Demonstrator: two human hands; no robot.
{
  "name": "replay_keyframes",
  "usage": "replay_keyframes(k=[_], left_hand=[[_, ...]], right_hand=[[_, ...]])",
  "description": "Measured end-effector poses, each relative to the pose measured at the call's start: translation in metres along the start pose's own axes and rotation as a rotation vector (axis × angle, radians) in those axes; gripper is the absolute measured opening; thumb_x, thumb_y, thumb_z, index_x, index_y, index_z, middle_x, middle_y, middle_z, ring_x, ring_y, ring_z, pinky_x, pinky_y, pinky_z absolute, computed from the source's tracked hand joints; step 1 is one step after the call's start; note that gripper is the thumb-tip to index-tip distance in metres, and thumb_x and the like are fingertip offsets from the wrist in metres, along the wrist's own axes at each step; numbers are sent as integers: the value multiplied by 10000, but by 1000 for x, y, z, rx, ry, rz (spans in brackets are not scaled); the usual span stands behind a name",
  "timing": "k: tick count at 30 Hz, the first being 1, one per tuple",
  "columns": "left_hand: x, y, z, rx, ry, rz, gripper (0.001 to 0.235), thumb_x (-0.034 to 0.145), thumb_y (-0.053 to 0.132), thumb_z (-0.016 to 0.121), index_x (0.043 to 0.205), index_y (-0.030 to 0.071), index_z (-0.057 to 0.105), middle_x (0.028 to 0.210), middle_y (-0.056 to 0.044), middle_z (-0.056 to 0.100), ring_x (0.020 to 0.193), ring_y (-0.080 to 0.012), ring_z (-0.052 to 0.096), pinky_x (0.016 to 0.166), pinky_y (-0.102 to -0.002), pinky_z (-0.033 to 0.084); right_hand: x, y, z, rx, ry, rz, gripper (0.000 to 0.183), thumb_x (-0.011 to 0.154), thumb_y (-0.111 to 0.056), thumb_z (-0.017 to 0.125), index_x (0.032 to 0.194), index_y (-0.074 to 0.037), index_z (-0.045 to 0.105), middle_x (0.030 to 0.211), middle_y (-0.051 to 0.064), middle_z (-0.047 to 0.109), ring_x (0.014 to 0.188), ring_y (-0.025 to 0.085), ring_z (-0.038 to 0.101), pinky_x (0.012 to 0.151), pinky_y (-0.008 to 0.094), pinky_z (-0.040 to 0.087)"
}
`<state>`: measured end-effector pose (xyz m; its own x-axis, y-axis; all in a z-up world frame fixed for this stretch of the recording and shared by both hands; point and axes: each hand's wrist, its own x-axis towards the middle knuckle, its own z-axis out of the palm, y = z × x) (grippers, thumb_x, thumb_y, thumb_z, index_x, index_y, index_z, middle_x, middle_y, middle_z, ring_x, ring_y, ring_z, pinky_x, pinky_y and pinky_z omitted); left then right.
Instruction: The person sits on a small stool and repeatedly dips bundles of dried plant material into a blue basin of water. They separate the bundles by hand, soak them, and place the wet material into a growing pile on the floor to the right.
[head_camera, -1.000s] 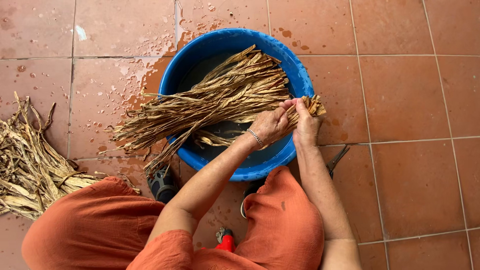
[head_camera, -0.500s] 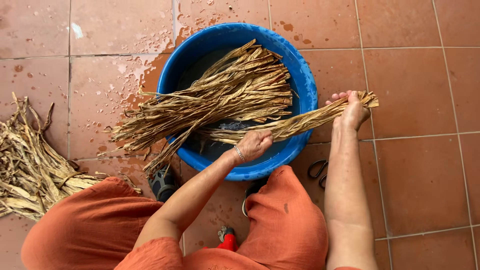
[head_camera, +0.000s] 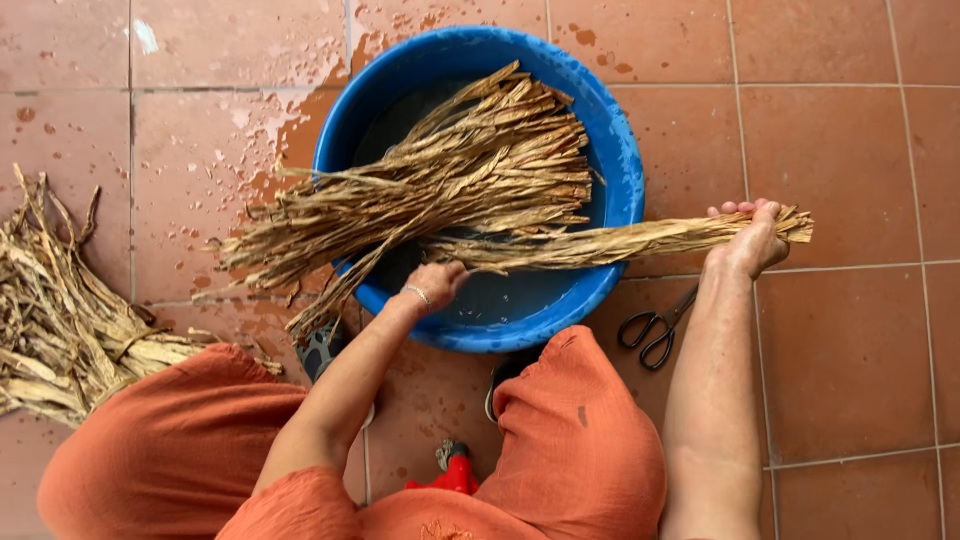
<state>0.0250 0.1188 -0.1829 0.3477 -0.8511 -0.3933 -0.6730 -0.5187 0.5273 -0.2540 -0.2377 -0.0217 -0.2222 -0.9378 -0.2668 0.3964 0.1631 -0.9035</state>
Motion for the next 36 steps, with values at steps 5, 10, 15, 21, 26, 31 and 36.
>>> replay_keyframes(k=[5,10,15,21,26,31,36], left_hand=[[13,-15,26,266,153,-117,378,794,163,637,1169,114,642,1144,-170,679,1089,-384,630,842,-568,502],[13,18,27,216,139,-94,251,941,261,649,1150,122,653,1220,-120,689,1205,-338,626,974,-535,501],[-13,48,-12,84,104,-2,635,847,330,762,1403,178,497,1407,-127,545,1360,-349,467,1053,-546,426],[-1,134,-71,-238,150,353,1487,480,642,976,1575,239,55,1675,-127,172,1543,-320,130,1168,-679,14],[22,192,-76,-498,199,533,1141,632,534,919,1536,210,304,1470,-102,578,1405,-298,477,1175,-706,60],[30,169,-40,-558,413,576,302,913,285,764,1146,108,690,1007,-172,742,916,-380,708,751,-422,553],[31,101,-9,-334,355,420,223,911,287,749,956,89,658,824,-177,712,786,-412,679,669,-484,532]], right_hand=[[-42,31,-3,-178,-220,-221,130,1059,-203,609,1061,-74,598,847,46,651,764,184,709,762,376,643],[-112,104,-8,-416,-598,-186,130,936,-83,739,1019,-103,640,969,16,674,926,162,661,878,374,610],[-140,107,4,-600,-743,-16,32,1002,-45,672,997,-76,679,984,54,770,1002,188,736,975,354,594],[-163,-1,44,-207,-880,-28,93,1015,-80,663,1105,-81,641,899,75,710,881,201,712,871,379,603],[-194,-71,76,-32,-952,122,203,1074,-292,623,1018,-97,614,806,10,581,774,155,615,896,446,615],[-198,-102,81,149,-910,137,355,1109,-367,606,850,-137,524,723,-25,449,682,140,495,817,420,547],[-186,-119,64,264,-834,193,435,1073,-395,618,734,-150,499,638,-30,404,601,138,455,752,399,513]])
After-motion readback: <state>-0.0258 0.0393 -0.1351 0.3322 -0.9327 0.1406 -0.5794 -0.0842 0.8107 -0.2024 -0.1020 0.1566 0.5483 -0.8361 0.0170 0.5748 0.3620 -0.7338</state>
